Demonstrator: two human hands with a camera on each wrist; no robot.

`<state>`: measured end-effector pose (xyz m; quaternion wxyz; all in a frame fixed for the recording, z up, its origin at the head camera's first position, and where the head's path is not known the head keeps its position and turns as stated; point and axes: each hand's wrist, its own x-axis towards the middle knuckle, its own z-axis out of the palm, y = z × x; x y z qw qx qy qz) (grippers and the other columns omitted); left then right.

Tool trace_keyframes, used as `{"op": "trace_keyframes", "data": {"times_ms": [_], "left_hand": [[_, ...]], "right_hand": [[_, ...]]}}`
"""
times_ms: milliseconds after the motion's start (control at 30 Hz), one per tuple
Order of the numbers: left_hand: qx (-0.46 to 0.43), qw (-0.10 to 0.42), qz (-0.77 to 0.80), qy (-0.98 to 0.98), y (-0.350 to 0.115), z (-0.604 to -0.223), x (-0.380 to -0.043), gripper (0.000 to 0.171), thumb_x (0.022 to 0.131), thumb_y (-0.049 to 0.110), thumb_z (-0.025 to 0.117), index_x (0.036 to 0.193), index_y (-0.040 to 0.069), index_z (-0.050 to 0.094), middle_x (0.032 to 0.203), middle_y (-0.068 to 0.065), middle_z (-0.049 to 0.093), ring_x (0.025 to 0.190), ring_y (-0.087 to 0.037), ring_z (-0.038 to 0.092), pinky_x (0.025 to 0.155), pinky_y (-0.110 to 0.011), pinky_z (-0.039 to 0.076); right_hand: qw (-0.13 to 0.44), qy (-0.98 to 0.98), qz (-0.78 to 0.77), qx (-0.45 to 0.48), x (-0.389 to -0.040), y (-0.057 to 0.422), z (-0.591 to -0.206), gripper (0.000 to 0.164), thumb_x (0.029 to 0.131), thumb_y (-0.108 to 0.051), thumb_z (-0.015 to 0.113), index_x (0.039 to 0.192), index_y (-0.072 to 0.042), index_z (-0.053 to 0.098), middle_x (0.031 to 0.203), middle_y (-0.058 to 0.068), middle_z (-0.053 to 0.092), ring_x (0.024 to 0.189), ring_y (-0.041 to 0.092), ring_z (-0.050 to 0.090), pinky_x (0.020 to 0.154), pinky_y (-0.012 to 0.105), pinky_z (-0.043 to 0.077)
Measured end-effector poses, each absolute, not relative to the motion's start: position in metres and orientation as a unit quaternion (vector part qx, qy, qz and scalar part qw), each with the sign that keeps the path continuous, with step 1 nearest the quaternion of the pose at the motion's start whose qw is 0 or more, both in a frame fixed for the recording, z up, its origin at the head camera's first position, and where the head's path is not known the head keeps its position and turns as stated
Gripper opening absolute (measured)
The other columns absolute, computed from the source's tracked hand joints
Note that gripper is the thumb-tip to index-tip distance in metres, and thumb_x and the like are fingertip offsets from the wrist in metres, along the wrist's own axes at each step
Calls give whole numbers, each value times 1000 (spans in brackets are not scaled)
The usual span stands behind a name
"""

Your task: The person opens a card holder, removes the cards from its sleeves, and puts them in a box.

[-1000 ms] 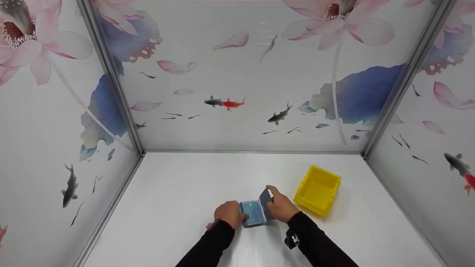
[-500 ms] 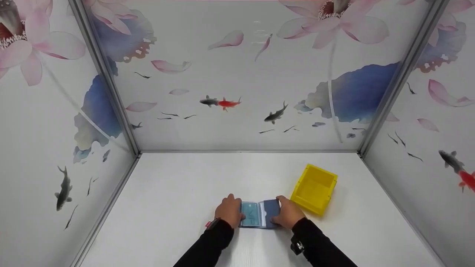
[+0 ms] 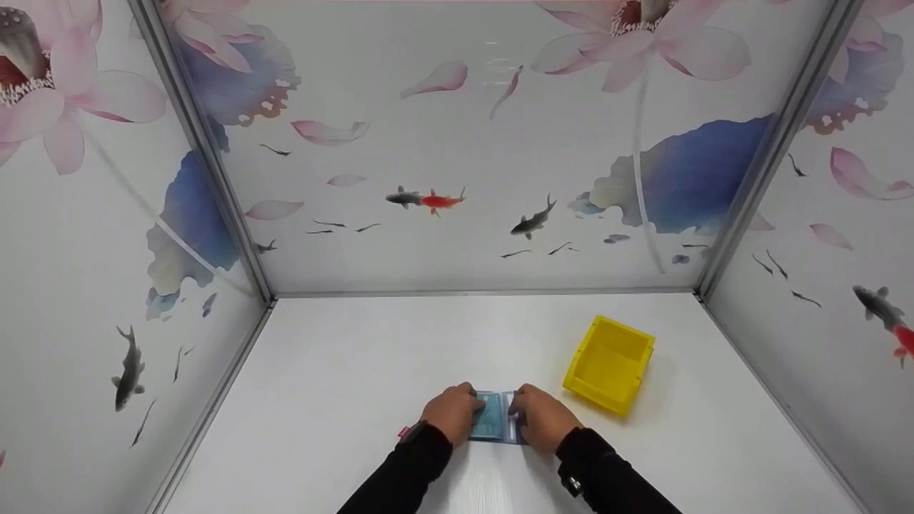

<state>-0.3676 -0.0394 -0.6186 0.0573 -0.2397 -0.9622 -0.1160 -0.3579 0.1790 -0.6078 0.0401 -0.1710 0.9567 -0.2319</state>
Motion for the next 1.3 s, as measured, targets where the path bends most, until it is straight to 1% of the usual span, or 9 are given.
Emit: {"op": "trace_keyframes", "data": {"times_ms": [100,167,367,500,600,800,1067,1167,1300], "left_hand": [[-239,65,-108,-963,-39,-627,-372,26,102,4,79,118,21,91,113,-2,79,100,-18,77,85,-30,64],[-241,67,-106,-962,-39,-630,-374,25,102,4,79,116,21,91,110,-2,78,98,-18,76,83,-30,64],[-247,66,-89,-963,-38,-626,-371,23,104,5,76,116,20,90,108,-1,78,91,-14,72,79,-29,61],[-250,68,-87,-962,-37,-618,-367,23,104,5,76,115,19,89,109,-2,79,89,-14,71,77,-28,60],[-252,66,-93,-961,-39,-616,-365,23,103,5,77,116,19,89,109,-2,80,89,-15,72,77,-29,60],[-251,63,-104,-960,-42,-619,-368,25,100,5,80,118,21,90,108,-1,80,89,-15,72,77,-28,60],[-260,59,-99,-959,-42,-615,-367,29,99,1,81,119,20,89,110,-1,80,87,-12,69,76,-24,57],[-257,61,-103,-959,-43,-614,-366,25,99,1,83,116,18,89,109,0,79,86,-11,68,75,-24,56],[-253,64,-113,-959,-43,-614,-364,20,99,4,84,115,15,88,111,-1,80,89,-13,72,77,-26,59]], "right_hand": [[34,945,-250,-206,-361,183,-610,29,89,2,91,117,-3,85,120,9,77,108,25,74,106,53,64],[32,938,-263,-225,-363,185,-611,37,87,-4,95,123,-2,82,123,10,77,108,26,73,106,54,63],[52,928,-291,-226,-368,192,-618,65,84,-23,103,141,-8,74,148,12,72,126,28,71,117,57,58],[69,927,-304,-210,-371,191,-618,73,82,-26,105,145,-11,72,148,10,73,120,24,68,114,56,58],[75,925,-308,-208,-372,189,-617,74,81,-26,106,145,-11,72,146,9,74,119,23,68,112,55,58],[75,923,-312,-212,-373,185,-616,72,79,-27,106,141,-10,74,149,12,73,125,27,70,115,58,58],[49,927,-289,-233,-373,183,-615,75,78,-28,106,143,-8,74,144,12,74,118,28,71,109,55,60],[48,927,-292,-231,-373,182,-614,74,77,-27,106,141,-8,74,142,12,75,115,27,71,106,53,60],[54,928,-296,-222,-374,181,-614,77,76,-27,106,142,-9,74,141,10,76,113,24,69,104,51,60]]}}
